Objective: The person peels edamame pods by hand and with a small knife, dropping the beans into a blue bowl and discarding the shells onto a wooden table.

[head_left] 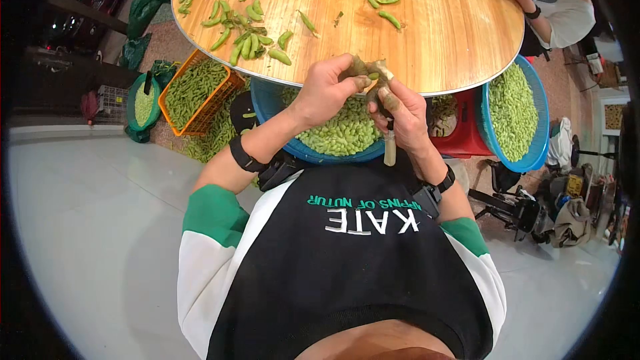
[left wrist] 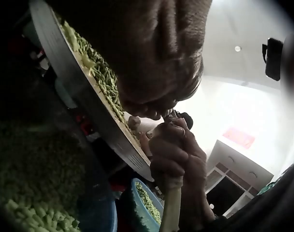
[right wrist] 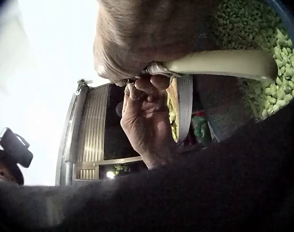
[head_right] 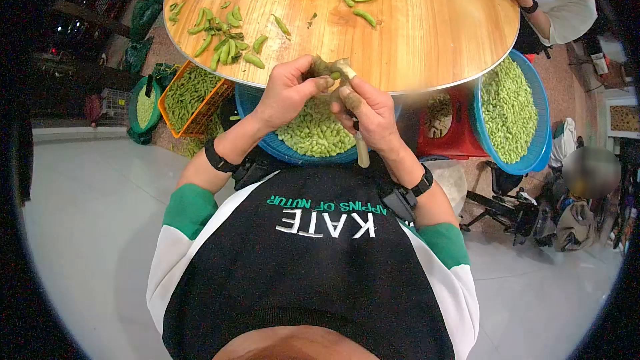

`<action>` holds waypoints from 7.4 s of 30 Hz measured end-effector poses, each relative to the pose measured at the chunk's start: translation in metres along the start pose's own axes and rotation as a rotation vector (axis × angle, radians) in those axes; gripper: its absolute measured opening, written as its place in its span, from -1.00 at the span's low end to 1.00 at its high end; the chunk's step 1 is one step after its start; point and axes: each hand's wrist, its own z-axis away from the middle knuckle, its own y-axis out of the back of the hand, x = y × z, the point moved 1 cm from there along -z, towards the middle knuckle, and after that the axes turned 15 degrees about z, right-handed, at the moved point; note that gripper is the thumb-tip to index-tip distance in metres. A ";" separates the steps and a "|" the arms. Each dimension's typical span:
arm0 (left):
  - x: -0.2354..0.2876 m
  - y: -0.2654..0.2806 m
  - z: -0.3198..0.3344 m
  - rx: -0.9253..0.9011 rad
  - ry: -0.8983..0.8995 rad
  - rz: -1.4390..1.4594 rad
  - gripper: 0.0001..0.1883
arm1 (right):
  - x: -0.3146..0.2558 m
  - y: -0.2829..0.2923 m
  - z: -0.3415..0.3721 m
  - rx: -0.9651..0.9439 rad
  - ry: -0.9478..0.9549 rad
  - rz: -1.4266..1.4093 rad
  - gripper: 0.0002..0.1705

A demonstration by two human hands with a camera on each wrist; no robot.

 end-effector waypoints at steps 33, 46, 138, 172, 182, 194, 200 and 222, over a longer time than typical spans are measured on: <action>-0.008 0.082 -0.048 -0.161 -0.604 -1.465 -0.66 | 0.005 -0.017 -0.010 -0.025 0.353 0.845 -0.77; 0.052 0.245 -0.020 0.535 0.364 -1.734 -0.40 | -0.005 0.008 0.000 0.088 0.165 0.661 -0.81; 0.007 -0.020 0.011 -0.126 -0.431 -0.647 -0.94 | -0.019 0.000 -0.014 0.486 0.690 1.100 -0.56; 0.060 0.052 0.051 -0.473 0.108 -1.409 -0.85 | 0.001 0.009 0.008 -0.061 0.410 0.863 -0.75; 0.096 0.082 -0.104 -0.501 0.177 -1.874 -0.83 | 0.006 0.013 0.012 -0.052 0.423 0.871 -0.77; 0.001 0.055 -0.185 -0.349 -0.331 -1.224 -0.84 | -0.019 0.023 0.017 0.066 -0.039 0.297 -0.56; 0.023 0.033 -0.112 -0.147 0.247 -0.307 -0.90 | -0.023 0.020 -0.008 0.137 -0.004 -0.127 -0.58; 0.002 0.018 -0.049 -0.212 0.244 0.122 -0.92 | -0.023 0.007 -0.014 0.051 -0.025 -0.257 -0.72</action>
